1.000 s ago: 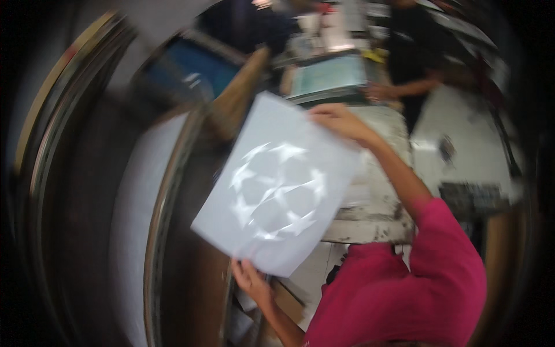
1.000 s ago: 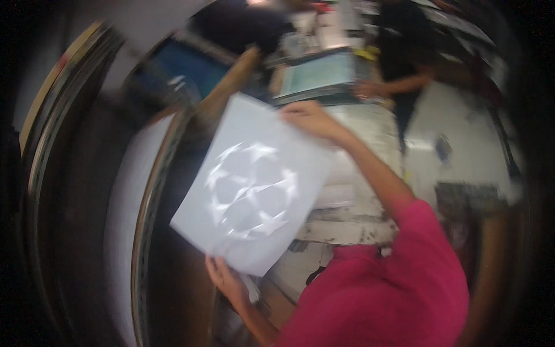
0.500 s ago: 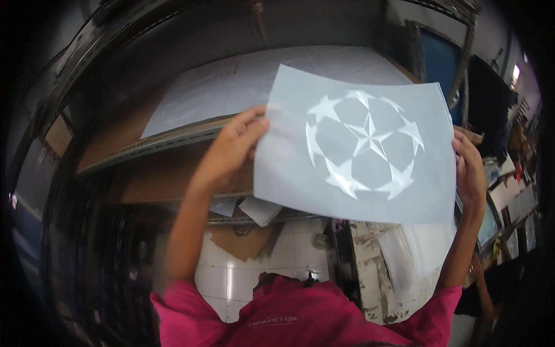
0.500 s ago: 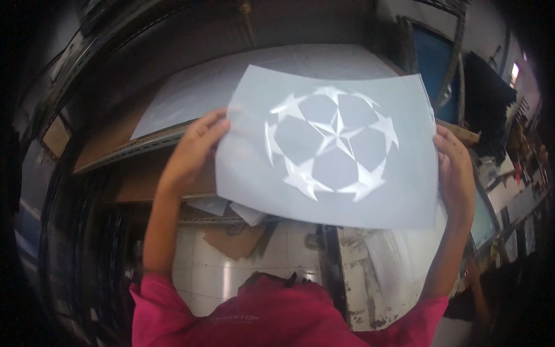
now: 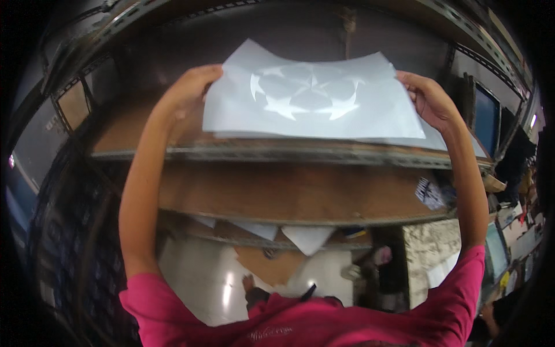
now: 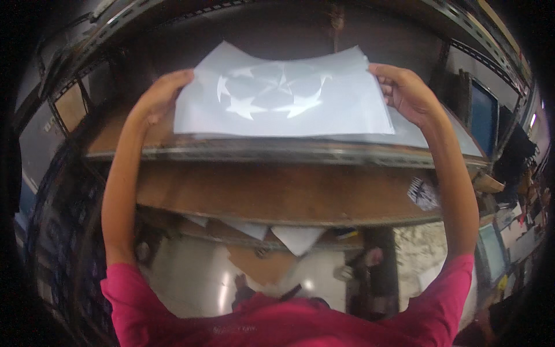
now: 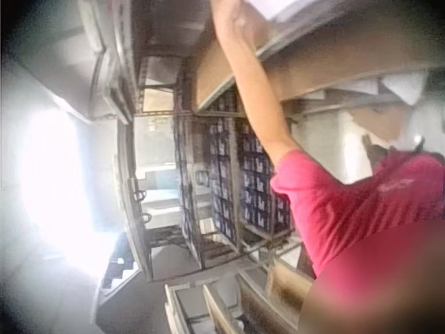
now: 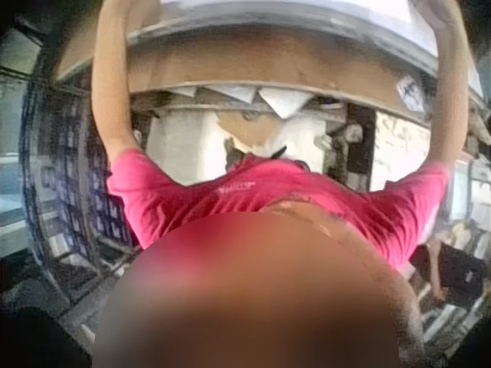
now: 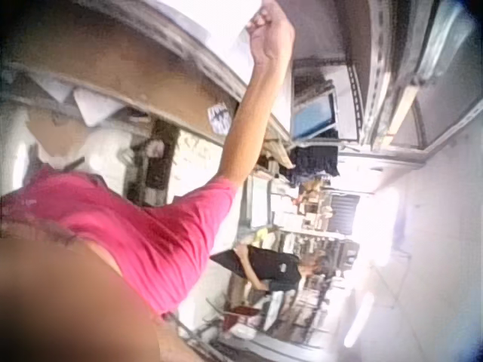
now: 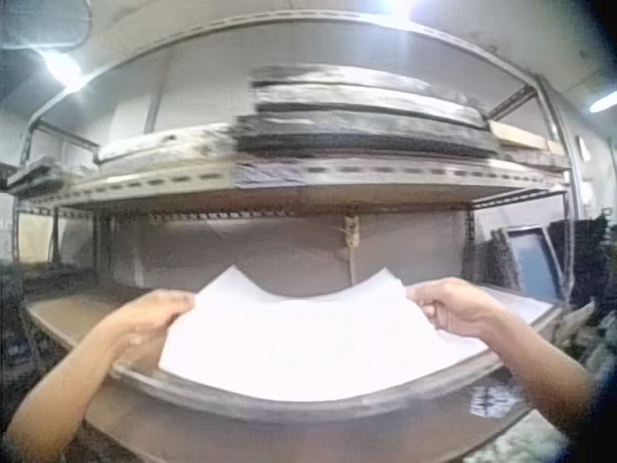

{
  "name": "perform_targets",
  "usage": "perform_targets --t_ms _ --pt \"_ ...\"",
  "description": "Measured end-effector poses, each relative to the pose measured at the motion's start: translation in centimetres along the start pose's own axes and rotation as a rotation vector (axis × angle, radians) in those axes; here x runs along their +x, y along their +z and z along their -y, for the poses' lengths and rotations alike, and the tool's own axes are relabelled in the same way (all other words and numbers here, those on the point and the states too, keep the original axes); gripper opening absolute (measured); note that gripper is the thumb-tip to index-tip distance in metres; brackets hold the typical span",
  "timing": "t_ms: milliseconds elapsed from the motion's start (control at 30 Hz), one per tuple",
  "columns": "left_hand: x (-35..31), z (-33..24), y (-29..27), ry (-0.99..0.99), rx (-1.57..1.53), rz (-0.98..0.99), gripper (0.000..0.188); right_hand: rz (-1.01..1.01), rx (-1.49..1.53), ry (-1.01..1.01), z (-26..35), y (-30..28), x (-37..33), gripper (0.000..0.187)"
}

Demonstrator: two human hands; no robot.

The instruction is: The person repeatedly picks up white printed sheets from a workbench and places them onto a metal shelf. Another person at the same workbench uses a squeegee on a screen printing frame. The camera wearer continues stacking the sheets one by one.

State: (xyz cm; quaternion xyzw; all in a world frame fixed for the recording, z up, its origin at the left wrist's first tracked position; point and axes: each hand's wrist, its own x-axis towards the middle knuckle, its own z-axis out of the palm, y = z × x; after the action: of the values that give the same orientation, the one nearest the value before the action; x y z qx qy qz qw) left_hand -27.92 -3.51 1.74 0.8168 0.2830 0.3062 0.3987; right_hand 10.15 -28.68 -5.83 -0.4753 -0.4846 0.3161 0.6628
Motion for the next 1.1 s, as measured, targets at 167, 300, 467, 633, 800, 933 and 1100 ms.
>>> perform_targets --t_ms 167,300,467,633,800,933,1100 --pt "3.3 9.2 -7.4 -0.081 0.097 -0.127 0.042 0.002 -0.166 0.121 -4.6 6.3 10.1 0.038" --pt "6.5 20.1 -20.1 -0.135 0.246 -0.142 0.041 0.014 -0.382 0.242 -5.8 20.2 17.8 0.039" --pt "8.6 30.1 -26.1 -0.216 0.242 -0.14 0.041 0.043 -0.515 0.273 -11.0 28.1 24.6 0.035" --pt "9.8 34.5 -30.9 -0.136 0.386 -0.223 0.037 0.042 -0.592 0.24 -12.9 33.7 28.6 0.029" --pt "7.5 35.1 -30.9 0.09 0.746 -0.296 0.039 -0.089 -1.273 -0.391 -15.8 33.9 28.6 0.03" --pt "-2.7 29.3 -29.8 0.095 0.933 -0.092 0.043 0.167 -1.358 -0.604 -12.0 38.7 18.5 0.031" --pt "-5.0 28.7 -28.4 0.071 0.729 0.056 0.045 0.277 -1.486 -0.629 -13.5 39.7 13.8 0.045"
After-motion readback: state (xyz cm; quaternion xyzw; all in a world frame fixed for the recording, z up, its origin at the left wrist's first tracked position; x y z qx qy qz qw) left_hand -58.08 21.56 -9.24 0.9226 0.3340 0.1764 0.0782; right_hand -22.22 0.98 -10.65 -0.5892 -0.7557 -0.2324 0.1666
